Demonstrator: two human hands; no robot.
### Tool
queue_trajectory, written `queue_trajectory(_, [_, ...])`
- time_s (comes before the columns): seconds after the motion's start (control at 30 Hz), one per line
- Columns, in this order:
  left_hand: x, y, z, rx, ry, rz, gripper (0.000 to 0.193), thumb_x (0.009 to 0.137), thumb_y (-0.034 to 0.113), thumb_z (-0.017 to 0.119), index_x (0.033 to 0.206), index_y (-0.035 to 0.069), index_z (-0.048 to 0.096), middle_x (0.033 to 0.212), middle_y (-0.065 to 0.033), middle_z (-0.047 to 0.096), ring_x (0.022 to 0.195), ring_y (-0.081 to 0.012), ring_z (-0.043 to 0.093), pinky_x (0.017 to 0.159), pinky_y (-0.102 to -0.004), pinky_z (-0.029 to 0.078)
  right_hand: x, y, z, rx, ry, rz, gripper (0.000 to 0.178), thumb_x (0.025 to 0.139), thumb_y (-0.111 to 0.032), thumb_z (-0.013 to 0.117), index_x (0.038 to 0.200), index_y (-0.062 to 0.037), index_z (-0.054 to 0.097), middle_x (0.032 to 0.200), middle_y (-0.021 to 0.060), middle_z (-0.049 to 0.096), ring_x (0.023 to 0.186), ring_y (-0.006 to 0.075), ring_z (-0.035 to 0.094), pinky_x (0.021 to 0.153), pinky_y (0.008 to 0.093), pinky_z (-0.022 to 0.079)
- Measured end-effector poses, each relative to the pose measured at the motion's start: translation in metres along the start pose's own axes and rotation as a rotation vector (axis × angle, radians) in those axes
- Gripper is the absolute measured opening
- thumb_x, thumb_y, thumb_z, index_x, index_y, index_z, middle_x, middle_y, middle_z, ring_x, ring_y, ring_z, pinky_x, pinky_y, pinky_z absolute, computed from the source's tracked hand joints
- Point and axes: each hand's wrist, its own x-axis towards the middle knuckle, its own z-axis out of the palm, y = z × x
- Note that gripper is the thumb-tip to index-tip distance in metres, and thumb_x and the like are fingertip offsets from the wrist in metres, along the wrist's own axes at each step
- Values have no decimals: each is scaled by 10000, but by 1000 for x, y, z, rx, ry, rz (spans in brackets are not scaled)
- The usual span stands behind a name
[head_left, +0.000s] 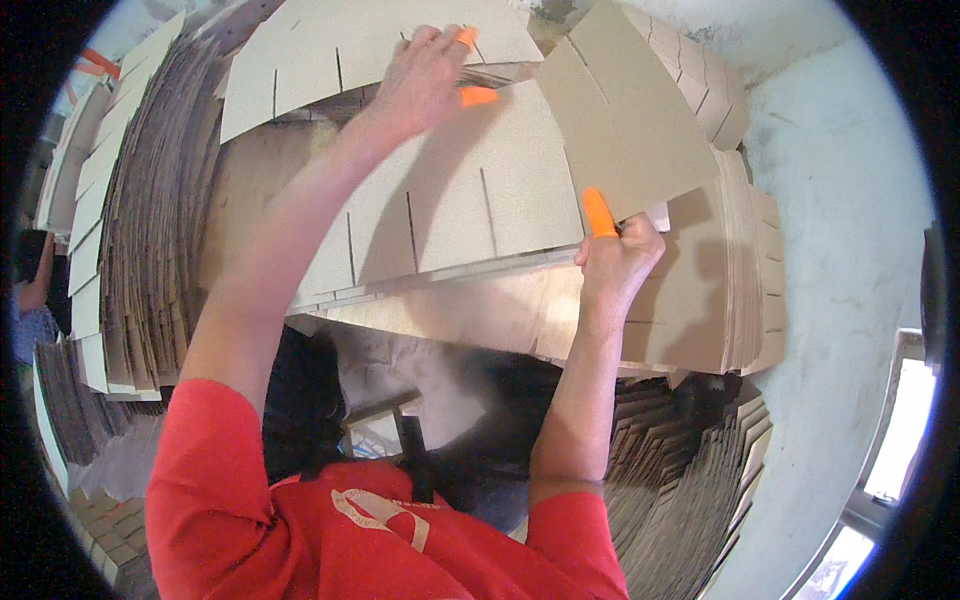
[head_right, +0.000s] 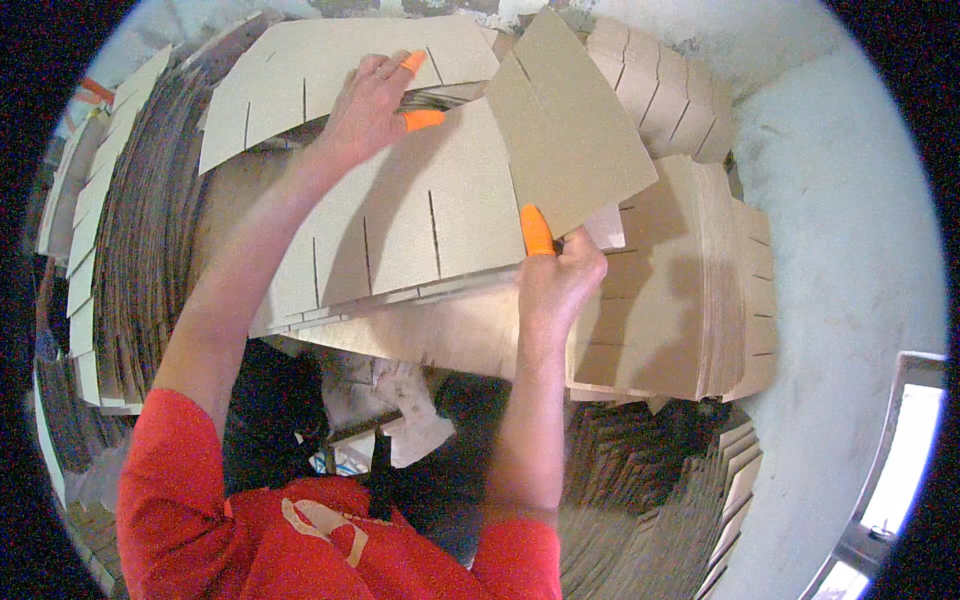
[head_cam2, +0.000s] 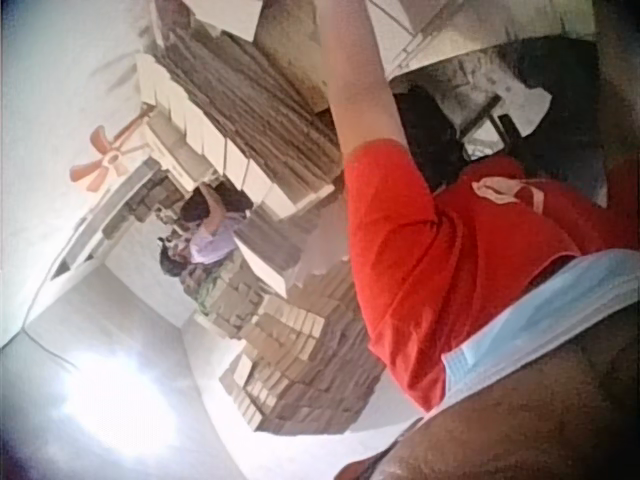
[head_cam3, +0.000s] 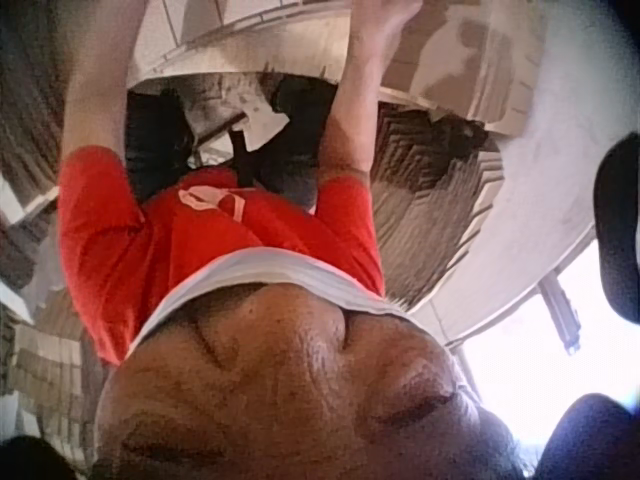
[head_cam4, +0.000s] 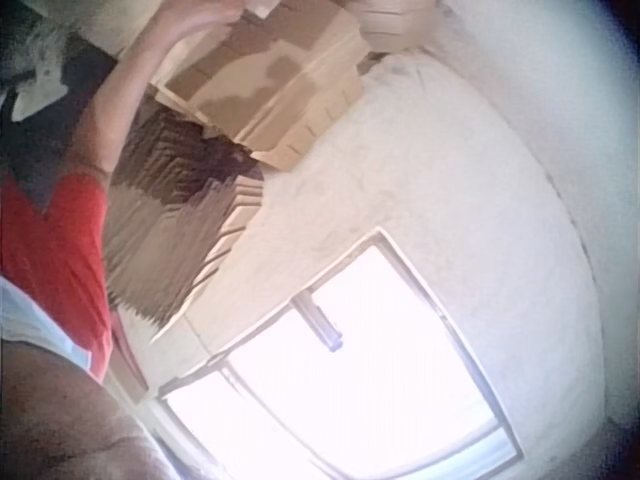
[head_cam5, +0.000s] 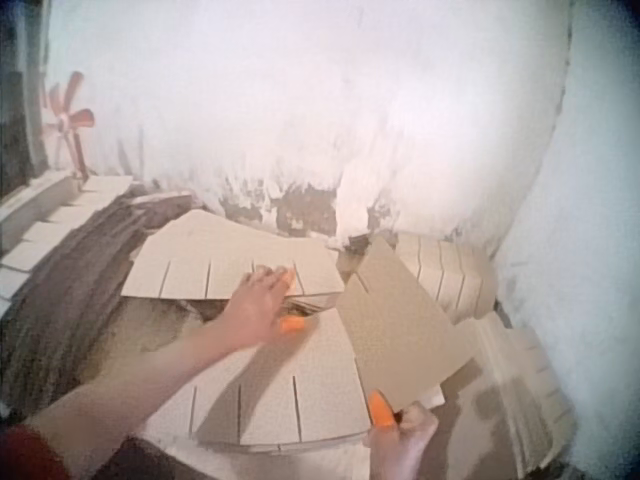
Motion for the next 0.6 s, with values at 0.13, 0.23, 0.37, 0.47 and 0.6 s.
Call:
queue_trajectory(0.13, [7, -33, 44, 133, -262, -3, 388, 785, 108, 722, 1155, 38, 626, 1335, -131, 522, 1184, -275, 510, 1019, -384, 441, -1, -4, 0, 68, -36, 43, 168, 669, 146, 574, 772, 44, 660, 603, 58, 601, 506, 105, 503, 439, 294, 391])
queue_trajectory(0.23, [13, -49, 51, 57, -454, 78, 361, 799, 87, 698, 1150, 46, 623, 1278, -113, 565, 1166, -297, 522, 1022, -385, 447, -3, -2, 0, 109, -40, 9, 135, 676, 143, 585, 745, 43, 644, 587, 44, 583, 481, 98, 499, 407, 282, 378])
queue_trajectory(0.37, [22, -61, 41, -128, -232, 139, 312, 816, 95, 673, 1121, 58, 626, 1165, -97, 623, 1091, -300, 556, 933, -387, 495, -4, -7, -5, 158, -51, 82, 167, 666, 170, 561, 739, 43, 641, 573, 38, 570, 468, 87, 502, 390, 271, 379])
queue_trajectory(0.47, [16, -97, 50, -81, -84, 141, 330, 804, 118, 673, 1125, 63, 621, 1123, -85, 640, 1058, -276, 567, 861, -403, 519, -6, -15, 1, 161, -87, 60, 216, 647, 193, 523, 743, 43, 645, 569, 35, 567, 465, 81, 500, 388, 266, 380])
queue_trajectory(0.6, [25, -80, 45, -3, -103, 88, 260, 767, 115, 683, 1017, 58, 642, 1005, -87, 655, 976, -267, 589, 795, -403, 534, -7, -15, 3, 241, -50, 58, 236, 630, 193, 492, 732, 39, 638, 550, 33, 551, 462, 76, 496, 381, 266, 373])
